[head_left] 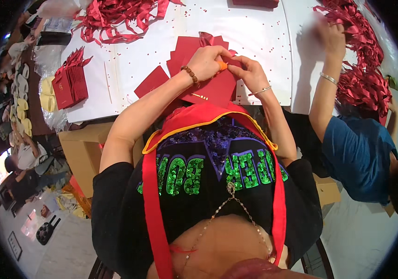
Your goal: Assembling red paper bags by threading and tying ribbons through pre-cut holes.
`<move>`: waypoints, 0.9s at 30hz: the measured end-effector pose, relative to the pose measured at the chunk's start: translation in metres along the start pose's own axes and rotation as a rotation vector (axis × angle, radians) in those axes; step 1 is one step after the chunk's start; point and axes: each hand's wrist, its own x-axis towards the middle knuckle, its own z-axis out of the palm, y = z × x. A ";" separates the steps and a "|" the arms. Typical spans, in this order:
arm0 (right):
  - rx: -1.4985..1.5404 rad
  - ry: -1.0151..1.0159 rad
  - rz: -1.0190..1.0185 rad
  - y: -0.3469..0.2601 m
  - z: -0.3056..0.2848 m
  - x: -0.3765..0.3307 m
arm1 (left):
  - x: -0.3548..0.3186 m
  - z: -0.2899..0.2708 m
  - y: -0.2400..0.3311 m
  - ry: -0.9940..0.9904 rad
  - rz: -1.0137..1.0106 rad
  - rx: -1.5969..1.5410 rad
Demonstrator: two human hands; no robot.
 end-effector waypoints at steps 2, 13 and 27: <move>0.071 -0.021 0.029 0.003 0.000 0.001 | 0.001 0.000 0.000 -0.014 0.013 0.003; 0.207 -0.002 -0.028 0.007 0.004 -0.003 | 0.000 -0.003 0.004 -0.003 0.029 0.137; -0.035 0.090 -0.058 0.003 0.006 0.001 | -0.003 0.003 0.004 0.112 -0.029 0.037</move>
